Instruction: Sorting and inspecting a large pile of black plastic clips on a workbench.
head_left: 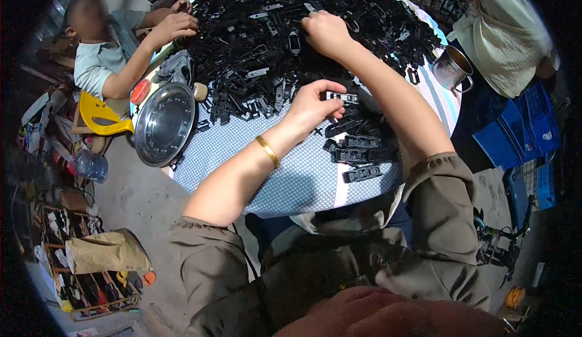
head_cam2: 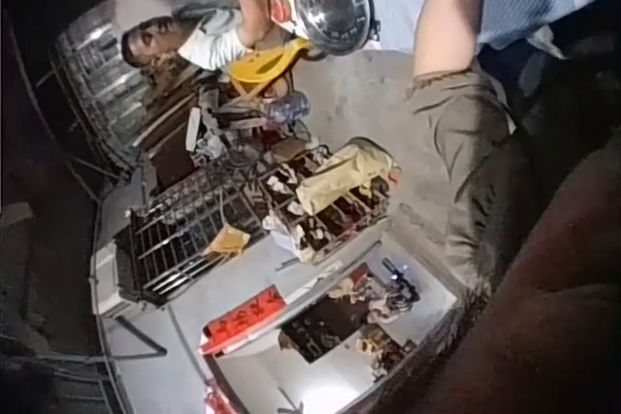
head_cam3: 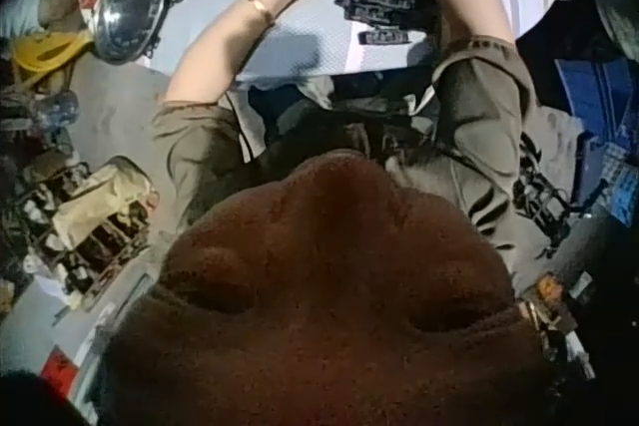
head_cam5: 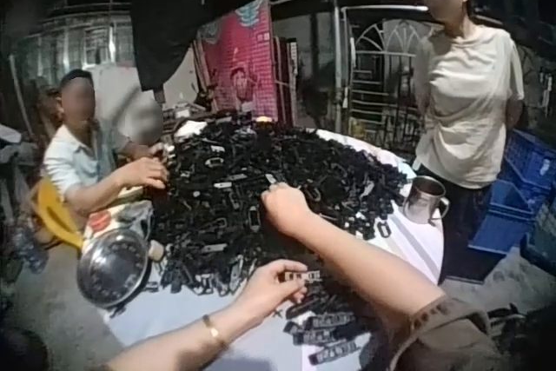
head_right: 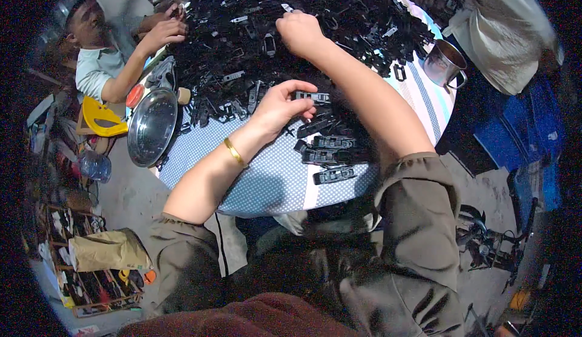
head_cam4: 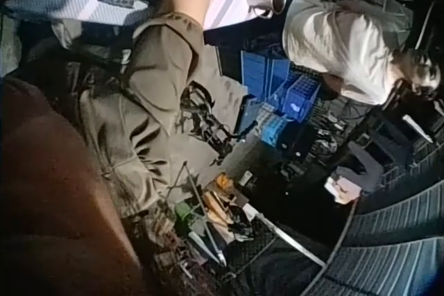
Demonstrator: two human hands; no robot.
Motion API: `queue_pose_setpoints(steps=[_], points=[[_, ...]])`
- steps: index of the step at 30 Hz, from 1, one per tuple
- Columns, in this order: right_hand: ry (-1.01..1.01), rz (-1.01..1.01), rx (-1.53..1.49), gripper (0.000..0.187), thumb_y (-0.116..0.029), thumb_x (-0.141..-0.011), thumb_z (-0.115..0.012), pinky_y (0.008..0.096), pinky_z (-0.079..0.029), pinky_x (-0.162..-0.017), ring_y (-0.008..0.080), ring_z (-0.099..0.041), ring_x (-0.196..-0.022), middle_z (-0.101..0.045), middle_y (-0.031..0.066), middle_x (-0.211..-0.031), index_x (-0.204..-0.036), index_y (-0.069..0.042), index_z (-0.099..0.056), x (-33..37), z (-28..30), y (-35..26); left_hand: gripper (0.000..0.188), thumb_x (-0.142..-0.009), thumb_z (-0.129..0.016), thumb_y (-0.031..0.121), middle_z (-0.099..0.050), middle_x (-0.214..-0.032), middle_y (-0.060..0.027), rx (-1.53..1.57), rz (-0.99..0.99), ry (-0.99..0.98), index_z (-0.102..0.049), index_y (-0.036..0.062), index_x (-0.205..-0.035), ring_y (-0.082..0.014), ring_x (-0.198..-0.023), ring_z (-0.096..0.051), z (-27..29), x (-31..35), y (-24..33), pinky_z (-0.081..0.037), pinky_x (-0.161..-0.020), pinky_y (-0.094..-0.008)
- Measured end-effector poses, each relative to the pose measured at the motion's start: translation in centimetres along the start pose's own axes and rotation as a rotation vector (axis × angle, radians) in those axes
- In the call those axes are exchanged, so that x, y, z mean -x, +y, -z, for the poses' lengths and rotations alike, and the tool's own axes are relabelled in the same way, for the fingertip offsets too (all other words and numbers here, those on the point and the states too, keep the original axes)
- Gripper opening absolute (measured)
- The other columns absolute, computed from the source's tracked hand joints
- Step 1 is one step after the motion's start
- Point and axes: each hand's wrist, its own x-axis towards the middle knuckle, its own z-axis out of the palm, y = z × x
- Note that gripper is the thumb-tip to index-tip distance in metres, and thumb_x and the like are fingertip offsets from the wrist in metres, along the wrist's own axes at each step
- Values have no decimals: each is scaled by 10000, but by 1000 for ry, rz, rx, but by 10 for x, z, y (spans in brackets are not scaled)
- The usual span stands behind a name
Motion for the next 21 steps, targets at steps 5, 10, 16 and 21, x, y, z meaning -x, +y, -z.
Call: queue_pose_setpoints(steps=[5,10,16,21], points=[[37,-181,-248,173,-210,-615,-640,386,-489,-661,270,-595,-784,-605,98,-765,-716,-70,-623,9,17,3,251,-816,-526,5,-600,-803,-100,82,23,38,-505,-22,-1064,-113,-650,-591,5,0,0,-502,-619,-209],[51,-419,-856,199,-163,-684,-639,265,-465,-574,131,-571,-582,-622,65,-695,-830,-27,-637,47,42,29,302,-856,-489,31,-616,-881,-187,119,-72,116,-446,-36,-1148,-161,-755,-631,4,-4,5,-519,-687,-209],[-283,-622,-1422,240,-152,-807,-611,198,-435,-625,73,-534,-656,-619,45,-821,-974,17,-584,94,81,20,344,-842,-454,2,-571,-976,-192,264,-135,216,-411,-55,-1179,-204,-858,-615,7,-6,9,-509,-777,-256],[-145,-492,-1257,246,-214,-814,-609,209,-422,-548,64,-523,-634,-593,23,-710,-848,27,-639,100,82,-2,376,-869,-395,12,-507,-1109,-176,266,-181,184,-349,-62,-1235,-205,-975,-557,6,-7,7,-471,-867,-287]])
